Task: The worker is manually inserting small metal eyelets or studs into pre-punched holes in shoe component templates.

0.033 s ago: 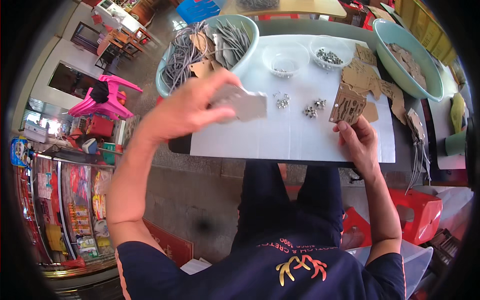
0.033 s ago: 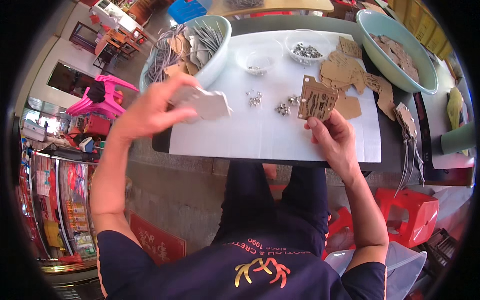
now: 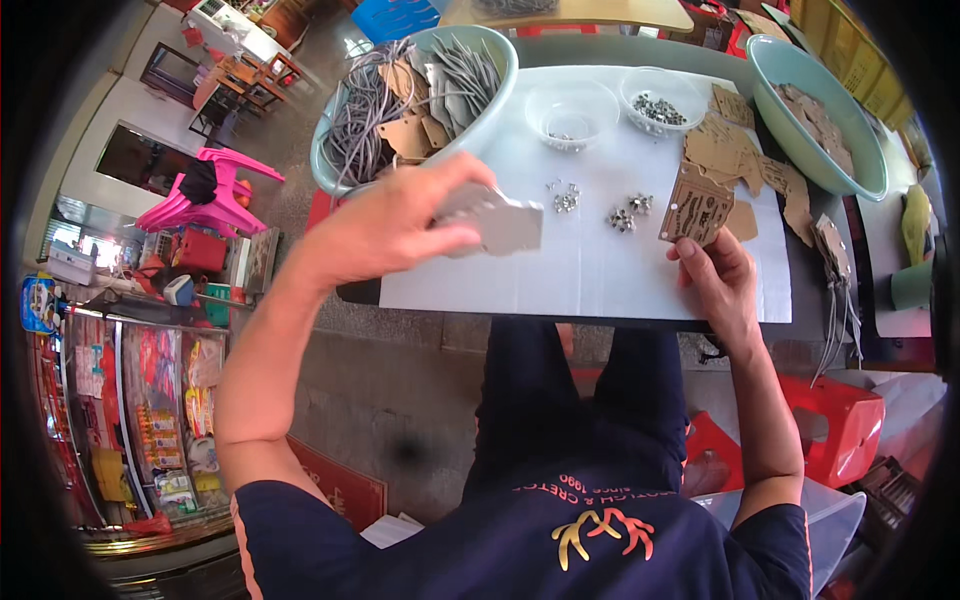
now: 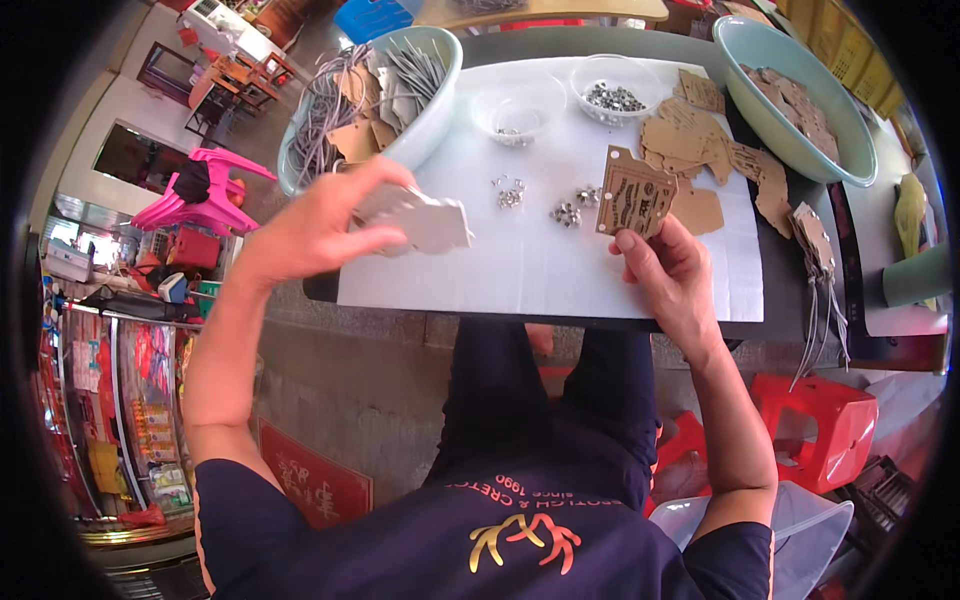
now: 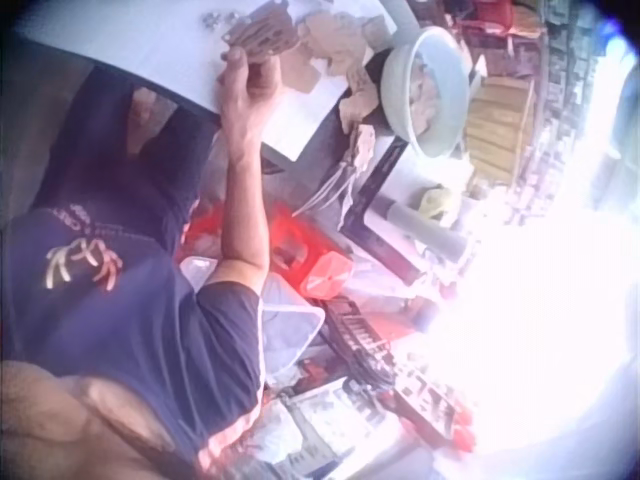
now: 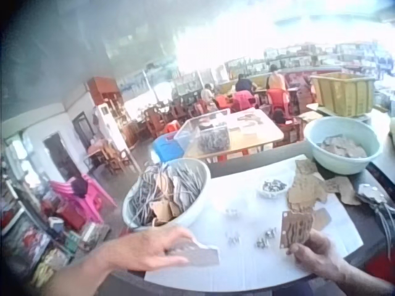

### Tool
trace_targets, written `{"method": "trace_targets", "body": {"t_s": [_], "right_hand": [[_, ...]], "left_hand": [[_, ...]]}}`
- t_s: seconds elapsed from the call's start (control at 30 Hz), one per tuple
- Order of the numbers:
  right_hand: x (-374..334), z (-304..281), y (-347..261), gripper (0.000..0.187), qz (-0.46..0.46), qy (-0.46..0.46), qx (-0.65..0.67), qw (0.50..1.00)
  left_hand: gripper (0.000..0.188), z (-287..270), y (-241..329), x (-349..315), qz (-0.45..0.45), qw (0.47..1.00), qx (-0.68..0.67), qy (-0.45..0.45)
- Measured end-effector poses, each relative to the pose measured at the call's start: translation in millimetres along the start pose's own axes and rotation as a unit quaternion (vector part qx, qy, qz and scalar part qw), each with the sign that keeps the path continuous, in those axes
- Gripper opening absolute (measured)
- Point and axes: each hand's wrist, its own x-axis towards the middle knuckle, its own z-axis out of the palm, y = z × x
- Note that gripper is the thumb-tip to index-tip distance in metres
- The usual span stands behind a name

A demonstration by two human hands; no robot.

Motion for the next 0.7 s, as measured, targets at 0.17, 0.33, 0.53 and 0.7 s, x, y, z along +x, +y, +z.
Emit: {"method": "trace_targets", "body": {"t_s": [0.17, 0.33, 0.53, 0.7], "right_hand": [[-1, 2, 0, 0.020, 0.002, -0.001, -0.007, 1.000], [-3, 3, -1, 0.020, -0.002, 0.001, -0.013, 1.000], [-3, 1, -6, 0.021, -0.016, 0.007, -0.031, 0.999], [-18, 27, -30, 0.032, 0.075, -0.081, 0.054, 0.992]], "left_hand": [[0.052, 37, -38, 19, 0.018, 0.998, -0.051, -0.035], [0.070, 41, -62, 20, 0.022, 1.000, -0.011, 0.000], [0.052, 57, -50, 2, 0.092, 0.979, 0.124, 0.130], [0.024, 89, 2, -13, 0.156, 0.955, -0.007, 0.252]]}}
